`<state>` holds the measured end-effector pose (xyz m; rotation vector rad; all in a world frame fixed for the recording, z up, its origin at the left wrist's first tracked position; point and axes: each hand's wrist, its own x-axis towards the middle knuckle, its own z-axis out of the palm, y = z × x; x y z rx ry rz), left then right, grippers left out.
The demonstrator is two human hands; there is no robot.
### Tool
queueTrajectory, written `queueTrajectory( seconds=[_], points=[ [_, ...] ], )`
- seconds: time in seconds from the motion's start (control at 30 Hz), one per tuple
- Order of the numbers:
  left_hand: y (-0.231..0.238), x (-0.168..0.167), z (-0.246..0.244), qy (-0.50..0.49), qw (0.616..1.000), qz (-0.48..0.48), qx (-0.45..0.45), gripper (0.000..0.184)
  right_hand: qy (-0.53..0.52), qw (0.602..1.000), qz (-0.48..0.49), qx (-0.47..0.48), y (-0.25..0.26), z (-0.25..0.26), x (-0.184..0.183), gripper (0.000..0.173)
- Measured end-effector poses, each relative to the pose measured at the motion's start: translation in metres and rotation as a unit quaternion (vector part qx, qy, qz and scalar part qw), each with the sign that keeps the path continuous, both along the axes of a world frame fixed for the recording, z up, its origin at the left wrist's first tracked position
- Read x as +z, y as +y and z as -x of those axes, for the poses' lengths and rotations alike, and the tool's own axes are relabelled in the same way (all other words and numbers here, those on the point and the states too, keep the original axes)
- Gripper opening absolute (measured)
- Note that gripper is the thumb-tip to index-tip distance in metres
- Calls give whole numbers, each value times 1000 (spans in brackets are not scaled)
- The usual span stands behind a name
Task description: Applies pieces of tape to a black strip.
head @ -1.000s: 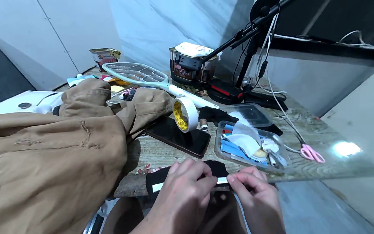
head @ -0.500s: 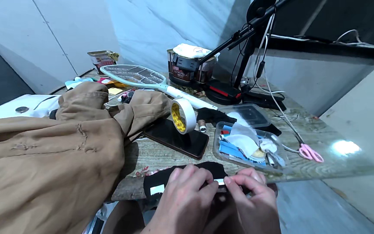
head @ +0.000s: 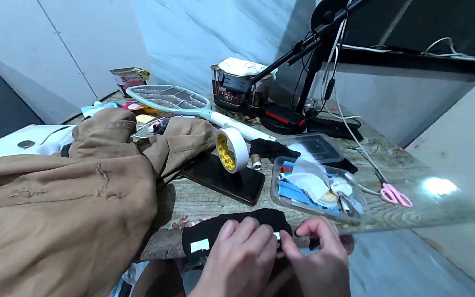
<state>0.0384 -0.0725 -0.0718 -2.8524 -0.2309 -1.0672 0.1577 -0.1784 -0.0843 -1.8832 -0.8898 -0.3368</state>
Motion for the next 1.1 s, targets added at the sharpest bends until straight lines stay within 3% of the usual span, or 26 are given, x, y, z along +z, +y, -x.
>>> queueTrajectory(
  seconds=[0.13, 0.4, 0.53, 0.63, 0.8, 0.9, 1.0, 1.1],
  points=[
    [-1, 0, 0, 7, 1000, -24, 6, 22, 31, 999, 19, 0, -1, -1, 4, 27],
    [-2, 2, -1, 3, 1000, -20, 15, 21, 55, 998, 17, 24, -3, -2, 7, 12],
    [-1, 16, 4, 13, 993, 104, -46, 18, 111, 990, -10, 84, -13, -8, 16, 10],
    [6, 33, 7, 33, 981, 176, -76, 24, 92, 988, -42, 117, -22, -19, 22, 11],
    [34, 56, -3, -62, 966, 243, 55, 28, 52, 985, -76, 145, -26, -27, 44, 11],
    [57, 68, -20, -73, 920, 355, 151, 40, 42, 978, -83, 189, -19, -24, 54, 10],
    [72, 78, -31, -27, 868, 465, 169, 45, 28, 970, -79, 228, -5, -15, 61, 12],
    [77, 76, -36, -63, 867, 478, 125, 29, 36, 967, -58, 245, 11, -8, 71, 16]
  ],
)
